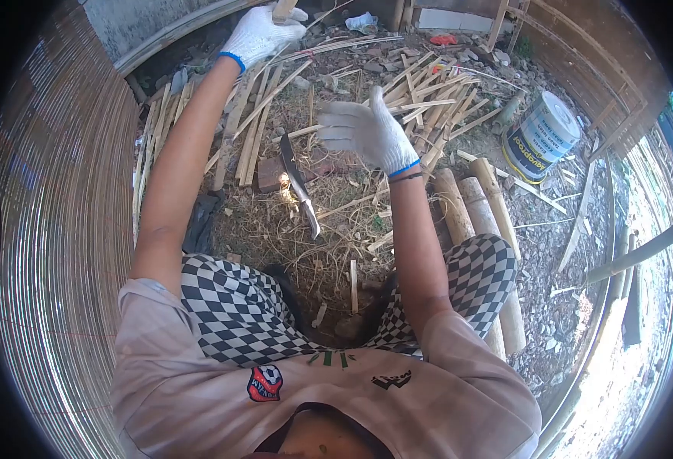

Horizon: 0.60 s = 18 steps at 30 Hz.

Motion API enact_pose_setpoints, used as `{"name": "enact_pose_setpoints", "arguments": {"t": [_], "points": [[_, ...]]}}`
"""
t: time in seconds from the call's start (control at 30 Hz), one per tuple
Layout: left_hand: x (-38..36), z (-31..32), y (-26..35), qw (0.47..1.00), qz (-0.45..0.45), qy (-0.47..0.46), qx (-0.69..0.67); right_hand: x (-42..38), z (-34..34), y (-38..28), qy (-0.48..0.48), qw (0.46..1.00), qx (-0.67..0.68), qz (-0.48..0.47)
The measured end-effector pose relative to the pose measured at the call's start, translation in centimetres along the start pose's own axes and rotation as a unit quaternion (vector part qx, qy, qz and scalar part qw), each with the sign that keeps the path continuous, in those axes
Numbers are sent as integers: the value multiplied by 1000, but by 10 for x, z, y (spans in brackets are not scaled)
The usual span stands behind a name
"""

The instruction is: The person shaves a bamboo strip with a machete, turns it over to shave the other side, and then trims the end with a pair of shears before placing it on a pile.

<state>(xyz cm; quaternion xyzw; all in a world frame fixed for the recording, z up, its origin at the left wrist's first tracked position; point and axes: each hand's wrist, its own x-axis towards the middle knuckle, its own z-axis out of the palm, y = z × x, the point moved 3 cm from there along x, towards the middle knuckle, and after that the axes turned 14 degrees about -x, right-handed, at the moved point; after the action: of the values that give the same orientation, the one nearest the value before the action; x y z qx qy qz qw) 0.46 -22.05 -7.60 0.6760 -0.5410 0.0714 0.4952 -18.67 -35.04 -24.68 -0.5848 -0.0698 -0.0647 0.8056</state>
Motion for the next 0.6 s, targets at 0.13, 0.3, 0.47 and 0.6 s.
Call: {"name": "enact_pose_setpoints", "arguments": {"t": [0.13, 0.3, 0.47, 0.6], "points": [[-4, -23, 8, 964, -78, 66, -247, -13, 15, -2, 78, 952, -285, 80], [8, -44, 3, 931, -92, 112, -336, -6, 31, 9, 66, 927, -355, 102], [8, -68, 11, 906, -82, 162, -381, 3, 30, 29, 61, 919, -369, 126], [2, -81, 5, 897, -64, 199, -389, 15, 22, 95, 50, 895, -414, 160]]}}
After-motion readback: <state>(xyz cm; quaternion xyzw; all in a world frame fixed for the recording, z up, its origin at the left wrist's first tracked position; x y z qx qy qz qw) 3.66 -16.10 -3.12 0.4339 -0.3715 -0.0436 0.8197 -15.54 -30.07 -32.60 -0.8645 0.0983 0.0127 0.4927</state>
